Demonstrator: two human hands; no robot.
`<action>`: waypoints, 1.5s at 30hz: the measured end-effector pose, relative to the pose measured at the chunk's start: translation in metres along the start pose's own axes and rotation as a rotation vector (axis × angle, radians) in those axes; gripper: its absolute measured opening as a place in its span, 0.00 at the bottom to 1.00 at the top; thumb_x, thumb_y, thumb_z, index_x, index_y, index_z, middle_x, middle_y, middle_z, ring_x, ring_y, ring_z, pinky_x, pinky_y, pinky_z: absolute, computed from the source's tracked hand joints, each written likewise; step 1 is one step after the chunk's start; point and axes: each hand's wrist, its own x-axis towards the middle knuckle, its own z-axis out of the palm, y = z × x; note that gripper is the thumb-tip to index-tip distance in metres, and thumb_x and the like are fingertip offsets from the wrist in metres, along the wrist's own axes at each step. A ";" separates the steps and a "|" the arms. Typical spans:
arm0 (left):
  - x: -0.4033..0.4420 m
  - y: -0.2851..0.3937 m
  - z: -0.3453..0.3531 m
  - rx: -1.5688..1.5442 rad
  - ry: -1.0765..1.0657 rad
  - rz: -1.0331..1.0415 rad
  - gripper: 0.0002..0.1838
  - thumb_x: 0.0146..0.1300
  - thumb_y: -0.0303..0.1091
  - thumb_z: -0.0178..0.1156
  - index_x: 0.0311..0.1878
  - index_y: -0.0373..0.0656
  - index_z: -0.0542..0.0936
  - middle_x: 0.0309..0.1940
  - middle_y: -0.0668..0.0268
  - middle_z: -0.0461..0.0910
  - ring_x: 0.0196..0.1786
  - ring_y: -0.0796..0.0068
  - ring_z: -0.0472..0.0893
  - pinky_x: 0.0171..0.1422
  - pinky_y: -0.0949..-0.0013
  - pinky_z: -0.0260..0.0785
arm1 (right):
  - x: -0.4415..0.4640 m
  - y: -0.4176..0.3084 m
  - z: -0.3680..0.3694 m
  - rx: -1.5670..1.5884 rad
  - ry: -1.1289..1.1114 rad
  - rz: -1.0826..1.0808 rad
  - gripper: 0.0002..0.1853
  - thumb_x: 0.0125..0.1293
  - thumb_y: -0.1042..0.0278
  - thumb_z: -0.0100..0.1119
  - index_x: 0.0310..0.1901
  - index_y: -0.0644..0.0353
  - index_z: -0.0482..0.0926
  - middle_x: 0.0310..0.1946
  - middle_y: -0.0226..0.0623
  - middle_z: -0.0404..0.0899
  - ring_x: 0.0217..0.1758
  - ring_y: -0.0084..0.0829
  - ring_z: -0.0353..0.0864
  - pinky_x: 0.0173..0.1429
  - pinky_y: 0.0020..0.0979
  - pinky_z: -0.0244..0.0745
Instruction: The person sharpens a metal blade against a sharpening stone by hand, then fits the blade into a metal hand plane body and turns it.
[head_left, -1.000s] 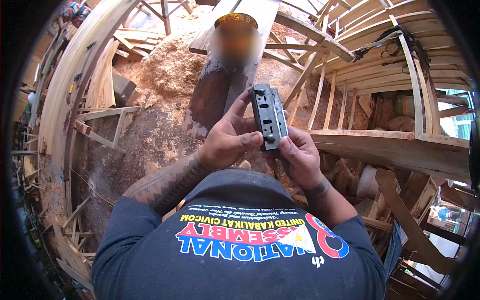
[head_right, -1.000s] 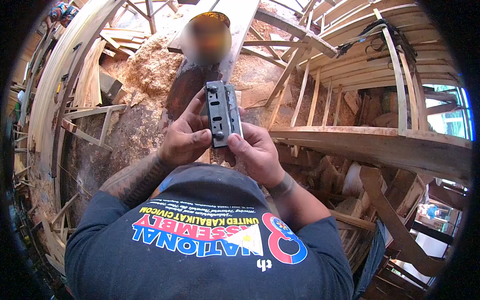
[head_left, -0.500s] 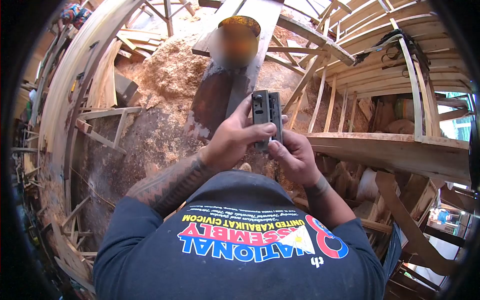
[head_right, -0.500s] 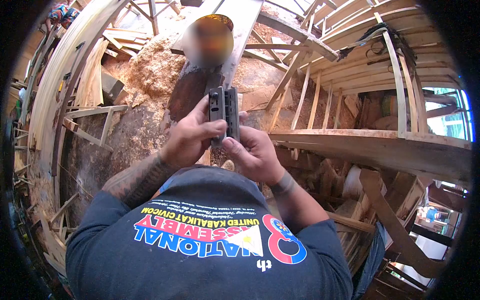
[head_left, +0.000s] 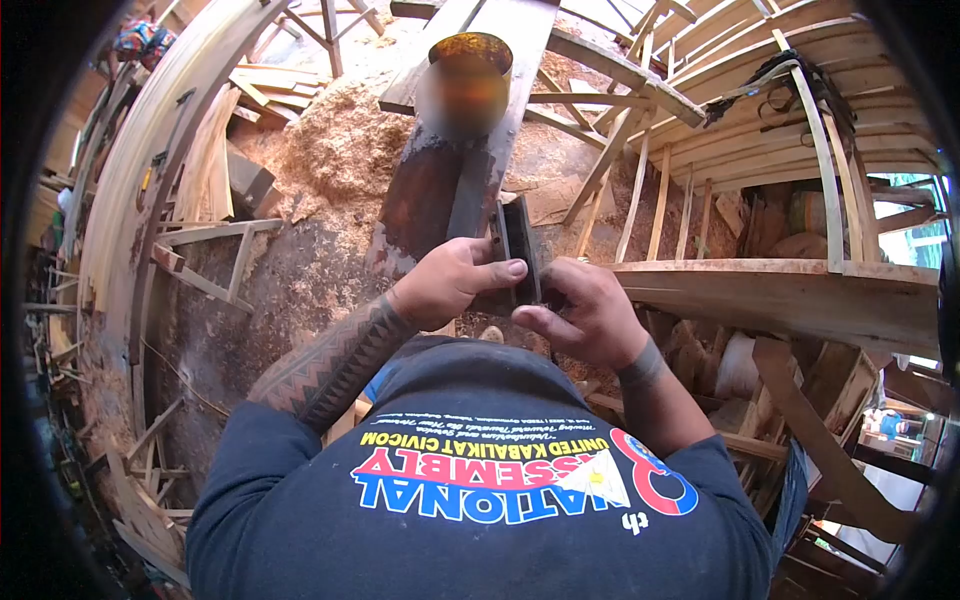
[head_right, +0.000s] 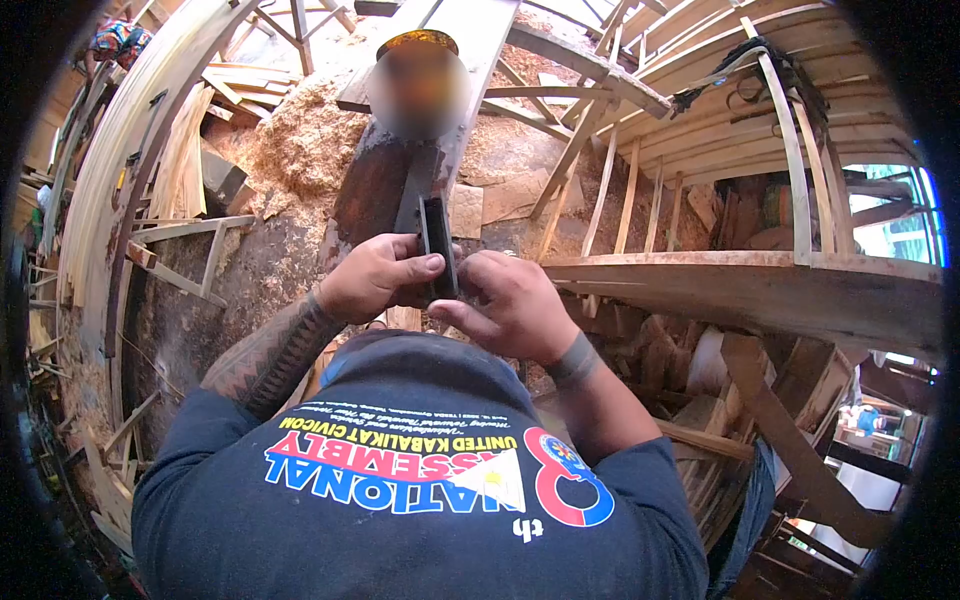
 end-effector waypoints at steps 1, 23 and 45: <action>-0.001 0.000 0.001 -0.065 -0.024 0.013 0.25 0.85 0.42 0.65 0.74 0.35 0.79 0.61 0.57 0.90 0.60 0.65 0.92 0.68 0.55 0.87 | 0.000 0.000 -0.006 0.045 -0.015 0.015 0.22 0.69 0.51 0.82 0.43 0.60 0.82 0.36 0.48 0.84 0.39 0.53 0.87 0.44 0.47 0.82; -0.009 0.000 0.004 -0.420 -0.151 0.059 0.25 0.92 0.49 0.52 0.71 0.35 0.79 0.62 0.54 0.88 0.63 0.57 0.90 0.70 0.52 0.85 | 0.011 -0.001 -0.007 0.278 0.125 -0.230 0.40 0.55 0.69 0.90 0.72 0.54 0.87 0.46 0.33 0.80 0.48 0.30 0.77 0.54 0.33 0.77; -0.012 -0.005 -0.003 -0.107 -0.176 0.188 0.32 0.79 0.38 0.72 0.78 0.30 0.76 0.66 0.56 0.87 0.68 0.64 0.87 0.77 0.57 0.79 | 0.001 0.003 0.021 0.774 0.055 0.323 0.18 0.86 0.60 0.63 0.37 0.64 0.85 0.29 0.24 0.79 0.33 0.16 0.73 0.36 0.26 0.68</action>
